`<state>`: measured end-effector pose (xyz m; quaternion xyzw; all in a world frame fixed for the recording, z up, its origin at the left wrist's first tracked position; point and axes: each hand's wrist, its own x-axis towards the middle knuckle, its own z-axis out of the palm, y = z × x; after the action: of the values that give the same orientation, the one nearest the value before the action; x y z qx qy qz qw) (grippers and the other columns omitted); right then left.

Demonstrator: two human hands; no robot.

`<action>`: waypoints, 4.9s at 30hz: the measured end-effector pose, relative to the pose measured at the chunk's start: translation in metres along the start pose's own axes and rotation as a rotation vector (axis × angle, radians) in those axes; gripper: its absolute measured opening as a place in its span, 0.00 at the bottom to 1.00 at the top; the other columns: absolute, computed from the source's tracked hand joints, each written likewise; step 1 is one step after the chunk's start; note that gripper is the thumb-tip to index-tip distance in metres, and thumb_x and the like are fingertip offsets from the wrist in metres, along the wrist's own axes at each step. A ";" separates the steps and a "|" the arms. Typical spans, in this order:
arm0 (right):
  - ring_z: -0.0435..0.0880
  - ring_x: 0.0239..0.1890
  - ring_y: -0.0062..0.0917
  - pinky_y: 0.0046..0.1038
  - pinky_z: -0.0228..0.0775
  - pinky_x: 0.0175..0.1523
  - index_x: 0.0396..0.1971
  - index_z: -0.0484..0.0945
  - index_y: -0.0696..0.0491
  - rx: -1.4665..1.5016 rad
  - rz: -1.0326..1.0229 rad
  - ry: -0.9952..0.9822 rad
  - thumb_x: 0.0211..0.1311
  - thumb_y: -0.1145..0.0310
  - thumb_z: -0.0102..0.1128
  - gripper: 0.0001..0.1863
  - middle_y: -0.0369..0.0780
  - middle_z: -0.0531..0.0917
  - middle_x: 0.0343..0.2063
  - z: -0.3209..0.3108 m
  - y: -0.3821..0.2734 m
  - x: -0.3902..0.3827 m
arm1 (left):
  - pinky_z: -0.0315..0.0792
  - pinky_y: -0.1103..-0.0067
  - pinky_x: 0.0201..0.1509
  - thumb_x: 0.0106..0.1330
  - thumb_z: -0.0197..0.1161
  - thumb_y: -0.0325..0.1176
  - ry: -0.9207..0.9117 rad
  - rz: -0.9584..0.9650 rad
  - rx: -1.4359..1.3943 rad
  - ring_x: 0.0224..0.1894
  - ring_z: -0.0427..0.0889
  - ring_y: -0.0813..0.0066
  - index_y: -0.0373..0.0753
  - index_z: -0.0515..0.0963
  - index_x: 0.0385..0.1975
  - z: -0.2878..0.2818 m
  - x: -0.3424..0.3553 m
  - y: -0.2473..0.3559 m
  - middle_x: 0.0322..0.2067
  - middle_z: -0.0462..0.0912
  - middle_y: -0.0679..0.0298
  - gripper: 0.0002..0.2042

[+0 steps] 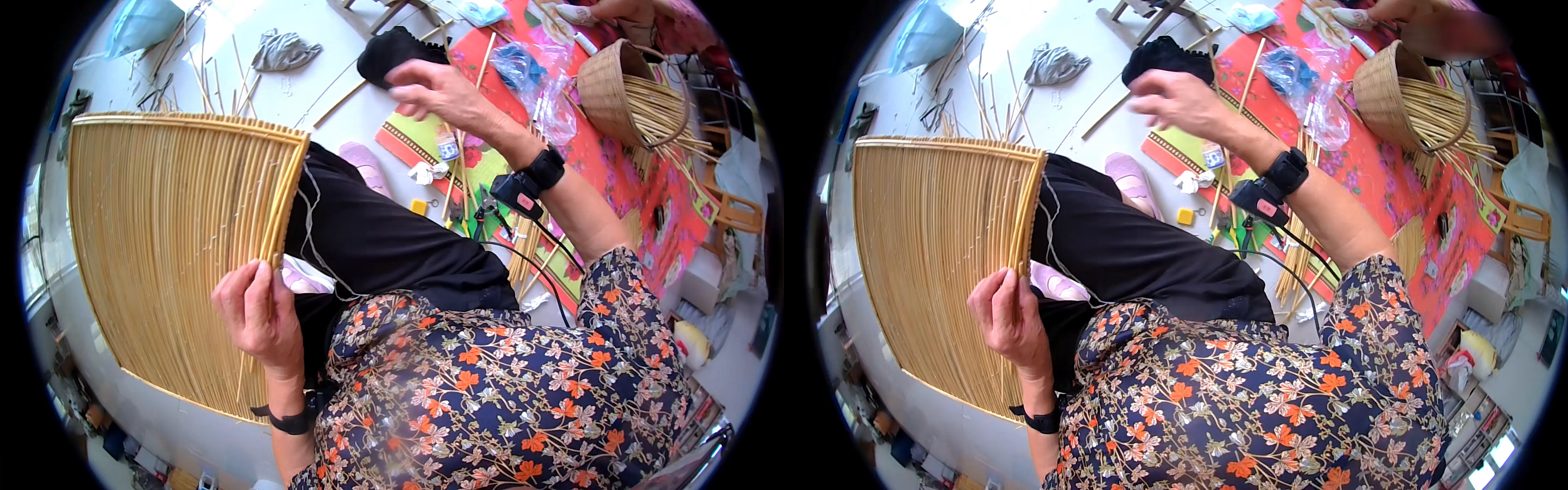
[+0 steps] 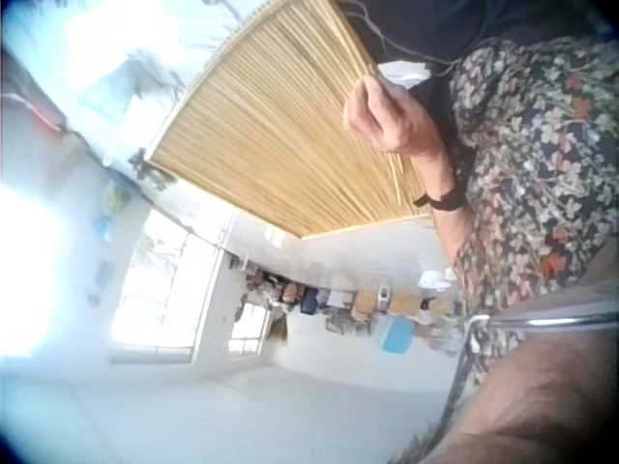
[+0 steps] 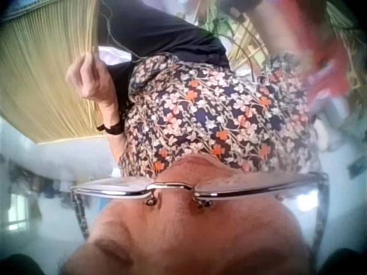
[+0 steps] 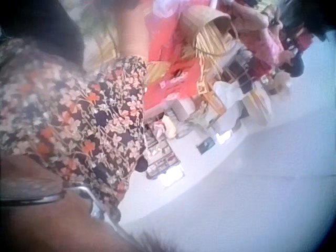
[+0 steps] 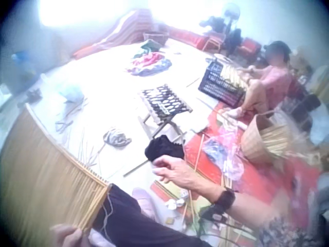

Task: The person weaves straw reeds together using a needle and string, trims the excess ends with shears, and measures the width of the mat with a tape measure.

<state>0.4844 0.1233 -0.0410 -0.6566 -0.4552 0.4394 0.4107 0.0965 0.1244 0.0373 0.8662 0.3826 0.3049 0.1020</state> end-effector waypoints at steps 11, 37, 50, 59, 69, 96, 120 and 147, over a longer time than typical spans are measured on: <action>0.87 0.49 0.54 0.49 0.78 0.54 0.47 0.82 0.60 -0.590 0.864 0.171 0.56 0.66 0.68 0.20 0.60 0.87 0.43 -0.012 0.304 -0.252 | 0.77 0.66 0.57 0.63 0.70 0.15 -0.035 -0.139 -0.017 0.50 0.83 0.56 0.30 0.86 0.44 -0.011 0.000 -0.001 0.45 0.84 0.54 0.11; 0.83 0.43 0.18 0.23 0.76 0.45 0.64 0.76 0.56 -0.179 0.353 0.597 0.78 0.70 0.56 0.19 0.34 0.84 0.42 -0.039 0.344 -0.276 | 0.78 0.72 0.53 0.58 0.74 0.16 0.025 -0.174 -0.160 0.48 0.83 0.60 0.34 0.86 0.43 -0.006 -0.021 -0.044 0.44 0.83 0.57 0.13; 0.83 0.39 0.23 0.24 0.71 0.39 0.60 0.77 0.60 0.681 0.108 -0.036 0.67 0.54 0.73 0.31 0.39 0.84 0.42 0.066 -0.038 -0.115 | 0.78 0.69 0.49 0.52 0.75 0.18 0.113 -0.208 -0.165 0.45 0.83 0.60 0.38 0.84 0.37 -0.001 -0.018 -0.041 0.41 0.85 0.60 0.13; 0.82 0.49 0.28 0.30 0.74 0.56 0.67 0.68 0.63 0.719 0.372 -0.421 0.38 0.22 0.76 0.67 0.42 0.80 0.50 0.102 -0.077 -0.147 | 0.76 0.68 0.52 0.51 0.76 0.20 0.089 -0.299 -0.199 0.47 0.82 0.60 0.38 0.83 0.36 0.001 -0.010 -0.031 0.45 0.84 0.60 0.13; 0.76 0.63 0.29 0.36 0.68 0.71 0.74 0.61 0.59 0.712 0.585 -0.716 0.40 0.52 0.85 0.61 0.41 0.77 0.58 0.093 -0.118 -0.120 | 0.76 0.68 0.52 0.52 0.78 0.21 0.082 -0.307 -0.217 0.48 0.81 0.61 0.38 0.82 0.35 0.002 -0.011 -0.031 0.45 0.83 0.59 0.13; 0.81 0.52 0.27 0.29 0.72 0.61 0.67 0.73 0.61 0.199 0.382 -0.838 0.57 0.59 0.66 0.38 0.43 0.82 0.55 0.089 -0.124 -0.082 | 0.68 0.66 0.54 0.49 0.80 0.27 0.074 -0.306 -0.043 0.49 0.81 0.61 0.42 0.82 0.33 -0.008 -0.012 -0.028 0.47 0.84 0.63 0.14; 0.81 0.52 0.27 0.29 0.72 0.61 0.68 0.73 0.61 0.289 0.367 -0.874 0.58 0.58 0.66 0.38 0.41 0.82 0.51 0.091 -0.119 -0.081 | 0.69 0.63 0.59 0.53 0.75 0.23 0.068 -0.236 -0.011 0.51 0.81 0.59 0.39 0.82 0.32 -0.008 -0.013 -0.022 0.47 0.84 0.62 0.10; 0.80 0.45 0.26 0.28 0.72 0.53 0.65 0.74 0.63 0.220 0.375 -0.858 0.64 0.62 0.68 0.33 0.39 0.81 0.44 0.090 -0.121 -0.102 | 0.71 0.61 0.61 0.51 0.75 0.22 0.148 -0.190 -0.042 0.50 0.83 0.62 0.38 0.82 0.34 -0.006 -0.012 -0.026 0.46 0.84 0.63 0.11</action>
<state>0.3497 0.0681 0.0688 -0.4393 -0.4079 0.7829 0.1664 0.0711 0.1333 0.0256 0.7987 0.4629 0.3650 0.1202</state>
